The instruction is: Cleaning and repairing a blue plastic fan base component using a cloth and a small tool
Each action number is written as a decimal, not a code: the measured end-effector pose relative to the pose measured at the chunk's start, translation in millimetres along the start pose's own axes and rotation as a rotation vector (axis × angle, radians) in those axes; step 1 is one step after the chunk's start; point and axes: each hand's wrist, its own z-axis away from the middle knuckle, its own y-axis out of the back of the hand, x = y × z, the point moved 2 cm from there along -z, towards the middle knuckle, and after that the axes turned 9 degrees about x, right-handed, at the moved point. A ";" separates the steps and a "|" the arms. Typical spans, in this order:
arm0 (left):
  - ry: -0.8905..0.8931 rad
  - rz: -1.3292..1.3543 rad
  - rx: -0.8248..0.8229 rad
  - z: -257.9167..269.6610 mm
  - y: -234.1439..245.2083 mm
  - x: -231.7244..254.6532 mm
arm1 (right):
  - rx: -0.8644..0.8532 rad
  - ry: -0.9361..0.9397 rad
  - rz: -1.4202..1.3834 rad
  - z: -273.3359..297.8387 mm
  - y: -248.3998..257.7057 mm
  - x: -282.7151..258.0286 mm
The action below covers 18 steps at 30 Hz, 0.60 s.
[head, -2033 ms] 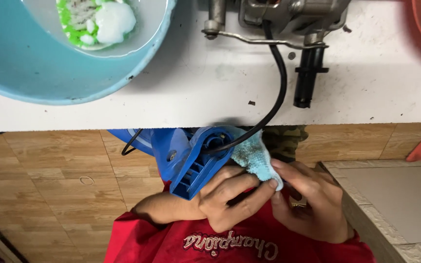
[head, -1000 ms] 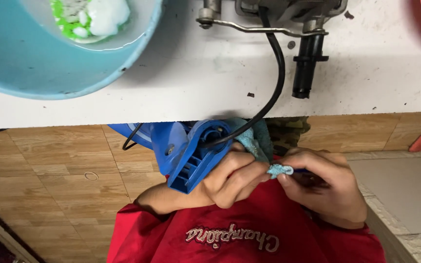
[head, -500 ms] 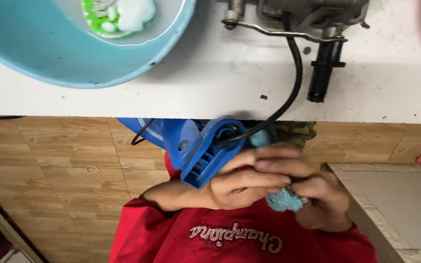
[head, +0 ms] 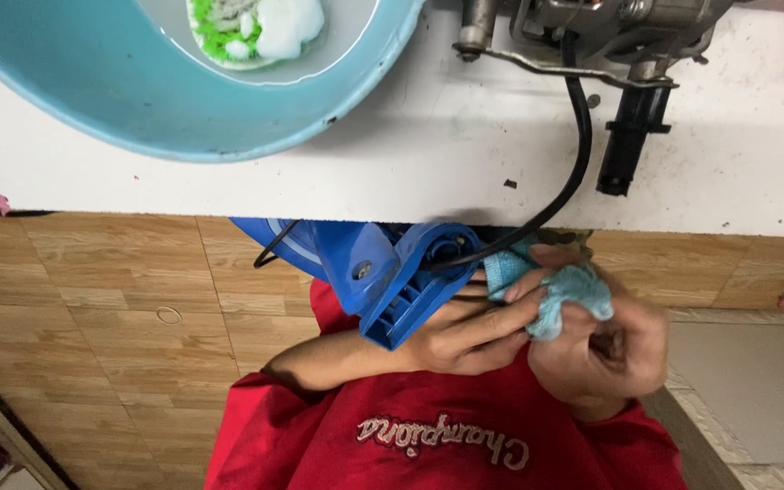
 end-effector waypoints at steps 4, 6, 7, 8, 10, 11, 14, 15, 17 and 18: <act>-0.095 -0.132 -0.004 -3.6 10.2 8.8 | 0.080 0.088 0.248 -5.2 7.1 1.7; -0.058 -0.241 -0.030 -0.1 18.1 11.1 | -0.051 0.077 0.242 -5.7 16.7 12.0; -0.055 -0.239 -0.029 15.1 21.3 9.3 | -0.054 0.076 0.243 -17.2 9.0 4.0; -0.244 -0.376 -0.098 31.1 22.2 9.8 | -0.228 -0.002 0.083 -27.7 -1.9 -2.3; -0.427 -0.512 -0.166 44.3 32.3 28.3 | -0.403 -0.088 -0.079 -33.3 -10.3 5.5; -0.411 -0.538 0.068 38.3 47.5 45.5 | -0.334 0.157 -0.061 -30.2 -7.7 15.8; -0.456 -0.733 0.491 -7.1 69.8 36.7 | -0.345 0.439 -0.071 -38.7 -7.0 29.3; -0.508 -0.913 0.693 -25.2 73.3 26.4 | -0.441 0.478 -0.107 -44.5 -8.5 29.7; -0.280 -0.763 0.378 -45.4 80.6 30.2 | -0.473 0.448 -0.115 -55.3 -13.3 24.6; -0.044 -0.595 0.076 -55.9 82.1 28.5 | -0.505 0.417 -0.123 -62.2 -16.8 22.6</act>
